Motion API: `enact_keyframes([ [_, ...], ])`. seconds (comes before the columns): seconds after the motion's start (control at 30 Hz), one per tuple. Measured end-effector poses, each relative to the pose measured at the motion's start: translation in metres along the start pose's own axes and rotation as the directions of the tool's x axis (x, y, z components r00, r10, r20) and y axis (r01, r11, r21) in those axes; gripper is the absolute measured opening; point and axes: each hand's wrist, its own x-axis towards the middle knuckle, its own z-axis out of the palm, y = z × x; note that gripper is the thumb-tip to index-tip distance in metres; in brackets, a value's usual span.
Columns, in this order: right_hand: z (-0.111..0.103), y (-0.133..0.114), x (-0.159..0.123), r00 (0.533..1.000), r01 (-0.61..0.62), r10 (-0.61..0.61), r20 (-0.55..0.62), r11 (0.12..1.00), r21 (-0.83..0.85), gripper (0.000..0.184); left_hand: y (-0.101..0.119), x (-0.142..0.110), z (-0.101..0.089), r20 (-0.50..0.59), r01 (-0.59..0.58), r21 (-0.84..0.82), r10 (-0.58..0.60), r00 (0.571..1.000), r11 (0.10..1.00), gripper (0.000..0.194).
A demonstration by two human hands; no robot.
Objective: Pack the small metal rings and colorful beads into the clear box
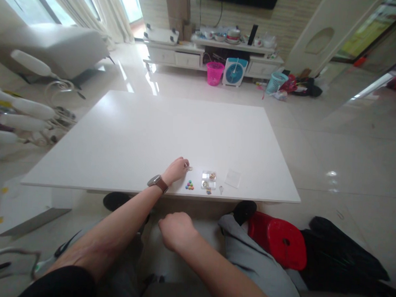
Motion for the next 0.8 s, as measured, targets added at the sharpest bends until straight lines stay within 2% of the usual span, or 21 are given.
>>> enact_keyframes([
  [0.3, -0.001, 0.001, -0.003, 1.000, -0.002, 0.002, -0.006, 1.000, 0.016, 0.026, -0.001, 0.001, -0.001, 0.050, 0.014, 0.072, -0.017, 0.999, 0.997, 0.013],
  [0.47, -0.002, 0.001, -0.002, 1.000, -0.006, 0.006, 0.010, 1.000, 0.013, 0.027, 0.007, 0.002, -0.016, 0.036, 0.015, 0.085, -0.018, 0.999, 0.996, 0.016],
  [0.57, 0.000, 0.001, 0.000, 1.000, -0.007, 0.007, -0.001, 1.000, 0.015, 0.026, 0.022, -0.002, -0.028, 0.027, -0.022, 0.048, 0.021, 0.999, 0.999, 0.015],
  [0.63, 0.002, 0.001, 0.003, 1.000, -0.003, 0.003, 0.005, 1.000, 0.013, 0.027, 0.037, -0.006, -0.032, 0.037, -0.099, -0.051, 0.101, 0.994, 0.994, 0.013],
  [0.7, 0.003, 0.000, 0.006, 1.000, 0.004, -0.004, 0.029, 1.000, 0.010, 0.027, 0.054, -0.011, -0.030, 0.053, -0.179, -0.159, 0.189, 0.980, 0.971, 0.013],
  [0.8, 0.005, 0.000, 0.011, 0.998, -0.003, 0.002, 0.069, 1.000, 0.009, 0.028, 0.075, -0.019, -0.018, 0.125, -0.273, -0.159, 0.294, 0.948, 0.949, 0.015],
])
